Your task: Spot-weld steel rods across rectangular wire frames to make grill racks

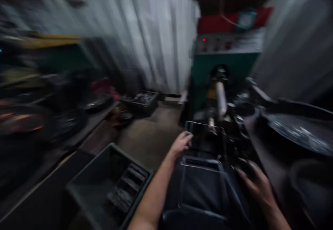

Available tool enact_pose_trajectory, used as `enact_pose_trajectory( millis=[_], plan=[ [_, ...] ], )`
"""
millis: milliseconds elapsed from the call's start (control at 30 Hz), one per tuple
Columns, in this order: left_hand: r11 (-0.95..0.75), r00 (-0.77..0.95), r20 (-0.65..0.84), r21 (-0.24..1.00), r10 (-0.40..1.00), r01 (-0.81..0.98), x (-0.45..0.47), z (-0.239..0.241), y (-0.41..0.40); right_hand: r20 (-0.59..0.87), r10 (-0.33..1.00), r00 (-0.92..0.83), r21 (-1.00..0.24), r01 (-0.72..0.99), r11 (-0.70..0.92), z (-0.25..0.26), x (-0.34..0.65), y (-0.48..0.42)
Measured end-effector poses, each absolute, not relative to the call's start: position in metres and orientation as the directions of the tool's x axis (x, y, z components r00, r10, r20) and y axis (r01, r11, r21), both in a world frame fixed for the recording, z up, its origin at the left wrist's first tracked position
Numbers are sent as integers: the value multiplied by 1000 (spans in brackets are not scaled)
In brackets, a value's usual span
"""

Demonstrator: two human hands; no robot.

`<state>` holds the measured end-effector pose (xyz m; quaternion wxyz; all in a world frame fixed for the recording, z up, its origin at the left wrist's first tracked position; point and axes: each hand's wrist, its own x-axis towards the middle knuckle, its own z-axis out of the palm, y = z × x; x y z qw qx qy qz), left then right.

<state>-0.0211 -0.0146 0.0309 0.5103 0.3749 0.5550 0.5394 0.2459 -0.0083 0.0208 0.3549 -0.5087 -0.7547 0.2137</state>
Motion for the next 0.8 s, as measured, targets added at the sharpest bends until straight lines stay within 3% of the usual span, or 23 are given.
enact_pose_trajectory(
  millis=[33,133,267,500,800],
  plan=[
    [144,-171,-167,980,971,-138,-20,29,-13,293,927,-233,-682,628,374,21,260,-21],
    [136,-113,-156,977,981,-165,-12,20,-8,259,796,-547,-687,475,549,23,268,-36],
    [155,-73,-169,973,983,-169,-2,17,-16,186,681,-708,-666,419,617,23,258,-36],
    [174,-113,-196,969,974,-176,-4,21,-27,-7,668,-744,-529,570,629,19,255,-46],
    [188,-94,-210,961,973,-200,-6,11,-29,-41,672,-739,-512,593,621,28,247,-46]
  ],
)
